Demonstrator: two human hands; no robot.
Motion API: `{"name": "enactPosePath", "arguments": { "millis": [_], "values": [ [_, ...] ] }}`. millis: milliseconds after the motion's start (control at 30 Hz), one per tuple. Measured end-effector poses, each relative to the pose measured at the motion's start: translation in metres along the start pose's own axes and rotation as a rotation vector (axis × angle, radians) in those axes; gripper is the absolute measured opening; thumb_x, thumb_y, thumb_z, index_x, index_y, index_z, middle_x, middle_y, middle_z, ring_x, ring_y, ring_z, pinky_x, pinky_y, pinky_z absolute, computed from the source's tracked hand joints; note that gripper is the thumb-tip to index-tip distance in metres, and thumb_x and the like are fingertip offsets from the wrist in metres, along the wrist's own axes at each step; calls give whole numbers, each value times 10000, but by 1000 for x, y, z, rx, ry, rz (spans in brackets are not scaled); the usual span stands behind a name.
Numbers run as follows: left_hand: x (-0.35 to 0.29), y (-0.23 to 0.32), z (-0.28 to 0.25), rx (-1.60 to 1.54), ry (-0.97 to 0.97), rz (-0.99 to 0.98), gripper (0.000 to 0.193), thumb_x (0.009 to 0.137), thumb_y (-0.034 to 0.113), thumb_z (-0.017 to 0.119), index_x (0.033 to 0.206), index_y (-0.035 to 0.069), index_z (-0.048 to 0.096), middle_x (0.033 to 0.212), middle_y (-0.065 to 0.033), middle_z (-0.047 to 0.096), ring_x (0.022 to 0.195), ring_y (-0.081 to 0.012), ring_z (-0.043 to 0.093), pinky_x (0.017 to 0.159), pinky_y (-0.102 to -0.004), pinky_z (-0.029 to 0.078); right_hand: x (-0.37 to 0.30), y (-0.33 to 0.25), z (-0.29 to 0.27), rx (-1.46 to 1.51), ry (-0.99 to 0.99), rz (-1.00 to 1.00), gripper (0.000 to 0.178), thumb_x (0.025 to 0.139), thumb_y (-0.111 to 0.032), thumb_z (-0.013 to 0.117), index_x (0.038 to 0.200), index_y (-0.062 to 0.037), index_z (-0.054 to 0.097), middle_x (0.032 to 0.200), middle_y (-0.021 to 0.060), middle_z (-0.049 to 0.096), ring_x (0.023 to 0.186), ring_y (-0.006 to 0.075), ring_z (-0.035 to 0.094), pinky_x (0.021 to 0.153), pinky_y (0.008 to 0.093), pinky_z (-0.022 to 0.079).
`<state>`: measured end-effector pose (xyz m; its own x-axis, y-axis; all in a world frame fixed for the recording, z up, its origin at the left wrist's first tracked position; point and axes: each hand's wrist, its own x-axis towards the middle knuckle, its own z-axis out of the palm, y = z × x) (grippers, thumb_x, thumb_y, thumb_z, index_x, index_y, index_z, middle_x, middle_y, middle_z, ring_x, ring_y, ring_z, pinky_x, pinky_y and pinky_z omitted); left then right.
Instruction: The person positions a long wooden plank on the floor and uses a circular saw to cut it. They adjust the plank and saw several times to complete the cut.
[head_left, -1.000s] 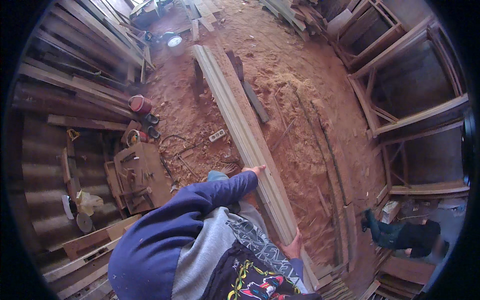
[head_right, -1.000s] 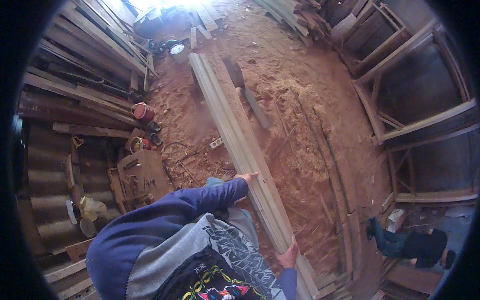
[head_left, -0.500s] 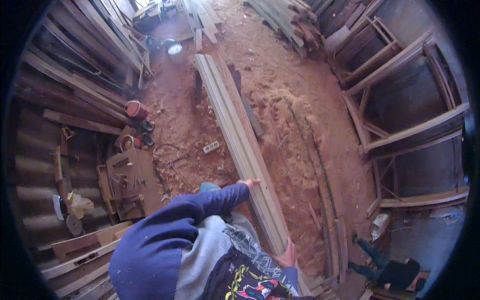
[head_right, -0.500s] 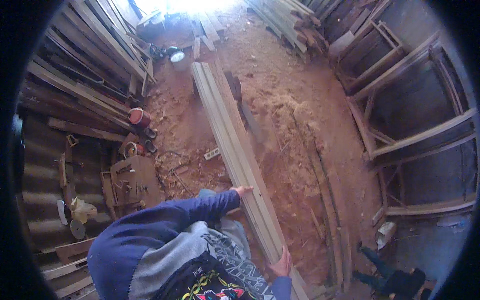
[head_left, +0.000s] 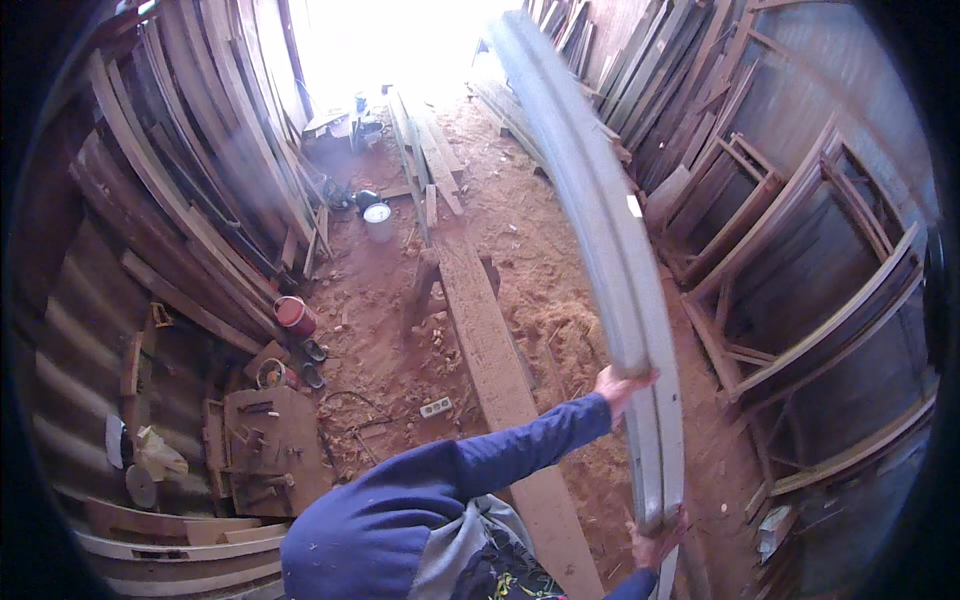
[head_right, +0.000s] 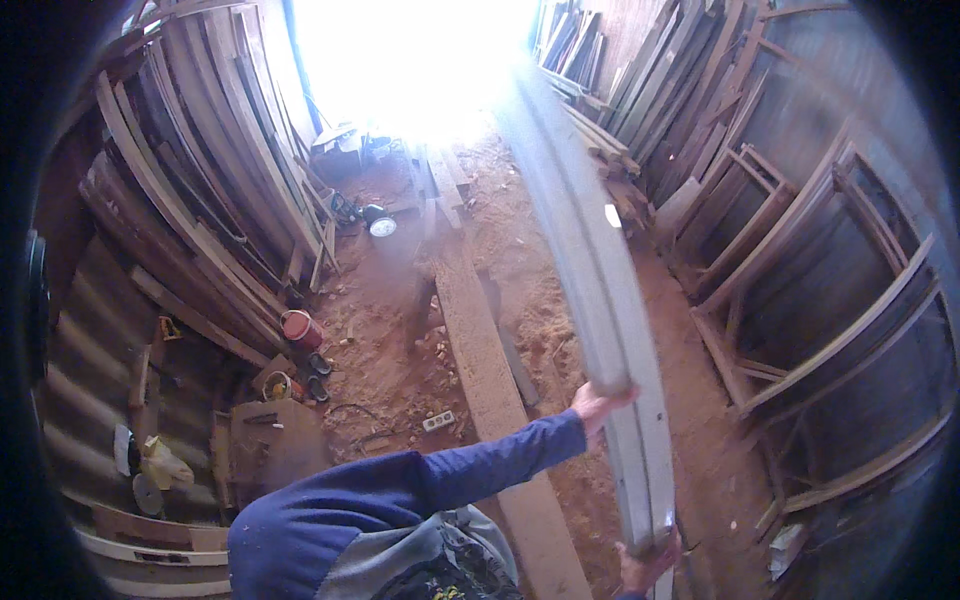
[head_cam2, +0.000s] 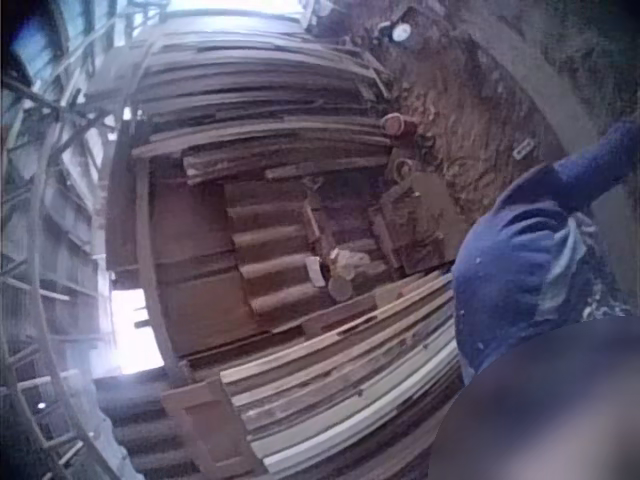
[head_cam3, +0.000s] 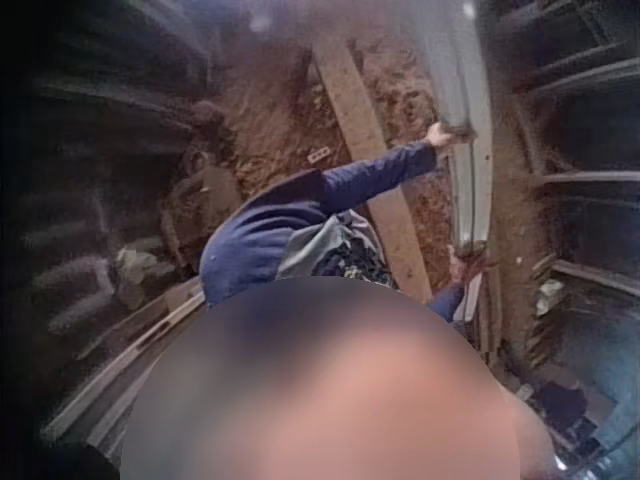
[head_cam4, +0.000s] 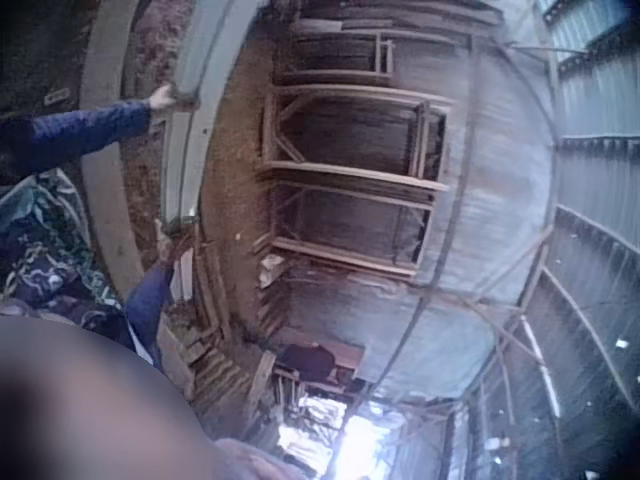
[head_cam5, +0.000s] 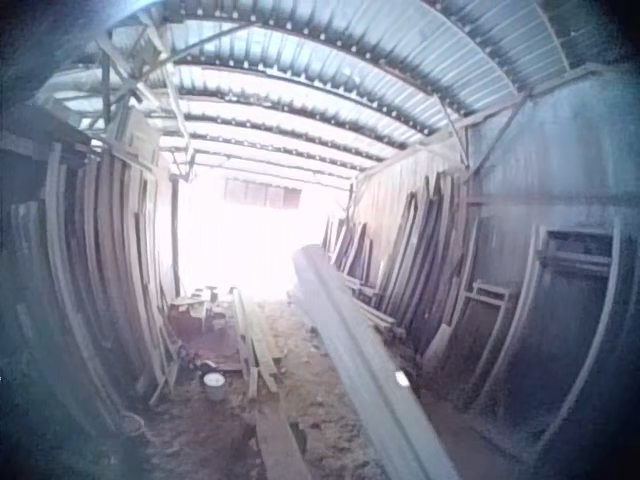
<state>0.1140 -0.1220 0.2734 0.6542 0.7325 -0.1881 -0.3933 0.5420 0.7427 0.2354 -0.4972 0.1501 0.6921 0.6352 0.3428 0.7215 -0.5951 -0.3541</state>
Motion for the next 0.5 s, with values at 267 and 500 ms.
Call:
{"name": "enactPosePath", "arguments": {
  "millis": [267,500],
  "values": [
    [7,103,129,275,-127,569,495,764,274,899,1120,-8,703,989,-98,769,927,-173,719,867,-353,560,190,-111,-48,683,81,-226,1072,869,-615,689,1609,-48,159,1573,226,339,1469,368,319,1222,487,254],
    [-50,140,194,578,-485,808,667,631,188,919,1228,43,658,1068,-202,737,1047,-347,717,928,-400,551,327,-126,-66,1361,306,25,1073,864,-682,660,1623,-96,177,1601,280,274,1475,380,310,1200,450,281]
  ]
}}
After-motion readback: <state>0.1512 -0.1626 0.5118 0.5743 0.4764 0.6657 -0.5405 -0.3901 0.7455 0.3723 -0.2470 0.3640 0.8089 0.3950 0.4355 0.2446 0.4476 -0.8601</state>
